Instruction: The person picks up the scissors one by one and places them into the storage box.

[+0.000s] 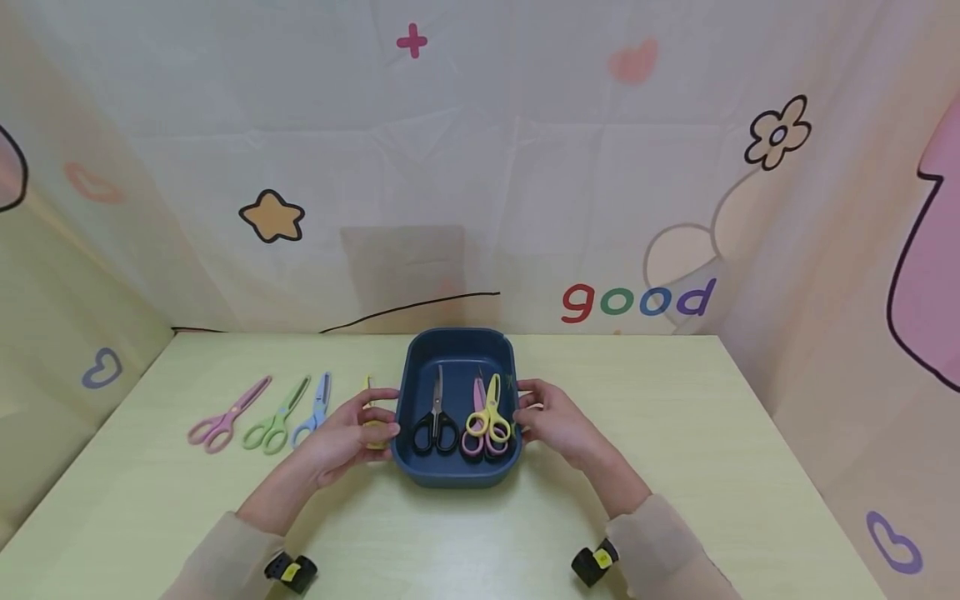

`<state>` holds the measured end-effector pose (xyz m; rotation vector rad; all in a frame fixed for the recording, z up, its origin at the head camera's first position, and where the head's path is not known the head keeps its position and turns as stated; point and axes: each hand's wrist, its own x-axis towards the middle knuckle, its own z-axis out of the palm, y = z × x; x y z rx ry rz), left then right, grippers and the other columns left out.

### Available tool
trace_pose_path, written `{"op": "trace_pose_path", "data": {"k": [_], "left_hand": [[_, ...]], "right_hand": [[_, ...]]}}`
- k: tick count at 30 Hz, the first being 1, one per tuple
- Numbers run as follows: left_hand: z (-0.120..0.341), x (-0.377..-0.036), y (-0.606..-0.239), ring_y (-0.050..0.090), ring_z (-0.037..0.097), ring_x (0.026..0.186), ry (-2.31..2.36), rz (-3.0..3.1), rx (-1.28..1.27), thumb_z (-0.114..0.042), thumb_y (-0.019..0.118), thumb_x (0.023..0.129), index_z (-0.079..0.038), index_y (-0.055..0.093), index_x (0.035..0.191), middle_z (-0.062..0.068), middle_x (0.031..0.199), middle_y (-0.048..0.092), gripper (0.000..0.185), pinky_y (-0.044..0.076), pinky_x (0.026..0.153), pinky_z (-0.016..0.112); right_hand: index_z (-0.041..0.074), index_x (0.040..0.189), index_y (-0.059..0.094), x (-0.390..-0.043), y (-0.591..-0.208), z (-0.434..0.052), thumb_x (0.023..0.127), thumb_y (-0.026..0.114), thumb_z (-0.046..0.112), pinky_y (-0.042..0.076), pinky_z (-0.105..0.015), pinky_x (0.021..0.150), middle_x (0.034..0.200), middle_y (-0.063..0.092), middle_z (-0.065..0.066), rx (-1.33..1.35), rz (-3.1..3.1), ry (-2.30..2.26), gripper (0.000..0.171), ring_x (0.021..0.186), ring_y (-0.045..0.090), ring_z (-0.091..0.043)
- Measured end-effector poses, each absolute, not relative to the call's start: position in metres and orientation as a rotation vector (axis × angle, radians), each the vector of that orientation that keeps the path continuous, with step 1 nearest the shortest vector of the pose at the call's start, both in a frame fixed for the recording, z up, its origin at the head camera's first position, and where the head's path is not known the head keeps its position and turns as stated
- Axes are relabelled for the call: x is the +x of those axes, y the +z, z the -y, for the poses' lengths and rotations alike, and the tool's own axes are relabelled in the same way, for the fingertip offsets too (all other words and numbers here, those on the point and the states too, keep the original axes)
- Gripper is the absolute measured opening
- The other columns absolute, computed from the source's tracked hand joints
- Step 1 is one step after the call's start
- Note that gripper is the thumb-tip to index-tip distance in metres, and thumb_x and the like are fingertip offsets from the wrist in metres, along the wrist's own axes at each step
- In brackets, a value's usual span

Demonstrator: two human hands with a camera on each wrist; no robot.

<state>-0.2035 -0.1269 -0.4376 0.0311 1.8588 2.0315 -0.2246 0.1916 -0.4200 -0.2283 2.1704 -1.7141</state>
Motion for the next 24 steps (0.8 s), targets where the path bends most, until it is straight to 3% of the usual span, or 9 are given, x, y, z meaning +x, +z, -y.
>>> {"op": "trace_pose_path", "data": {"k": [8, 16, 24], "left_hand": [[0.131, -0.201, -0.432, 0.057, 0.022, 0.079, 2.020, -1.994, 0.019, 0.004, 0.062, 0.099, 0.004, 0.040, 0.146, 0.014, 0.105, 0.051, 0.052, 0.055, 0.076, 0.032], [0.144, -0.201, -0.428, 0.055, 0.028, 0.094, 1.855, -2.322, 0.079, -0.003, 0.061, 0.101, 0.002, 0.050, 0.138, 0.015, 0.111, 0.048, 0.039, 0.050, 0.079, 0.033], [0.147, -0.201, -0.428, 0.045, 0.041, 0.114, 1.349, -2.779, 0.237, -0.010, 0.067, 0.099, -0.002, 0.055, 0.130, 0.027, 0.129, 0.043, 0.034, 0.042, 0.093, 0.053]], "right_hand": [[-0.013, 0.150, 0.033, -0.225, -0.419, -0.191, 0.101, 0.053, 0.000, 0.058, -0.031, 0.074, 0.117, 0.047, -0.022, -0.216, -2.178, -1.702, 0.055, 0.094, 0.056, -0.028], [-0.011, 0.151, 0.032, -0.225, -0.418, -0.190, 0.102, 0.054, 0.000, 0.058, -0.032, 0.074, 0.119, 0.047, -0.024, -0.211, -2.187, -1.679, 0.055, 0.093, 0.057, -0.028], [-0.011, 0.151, 0.032, -0.224, -0.417, -0.190, 0.102, 0.053, 0.000, 0.059, -0.034, 0.075, 0.120, 0.046, -0.024, -0.217, -2.199, -1.652, 0.055, 0.094, 0.057, -0.029]]}}
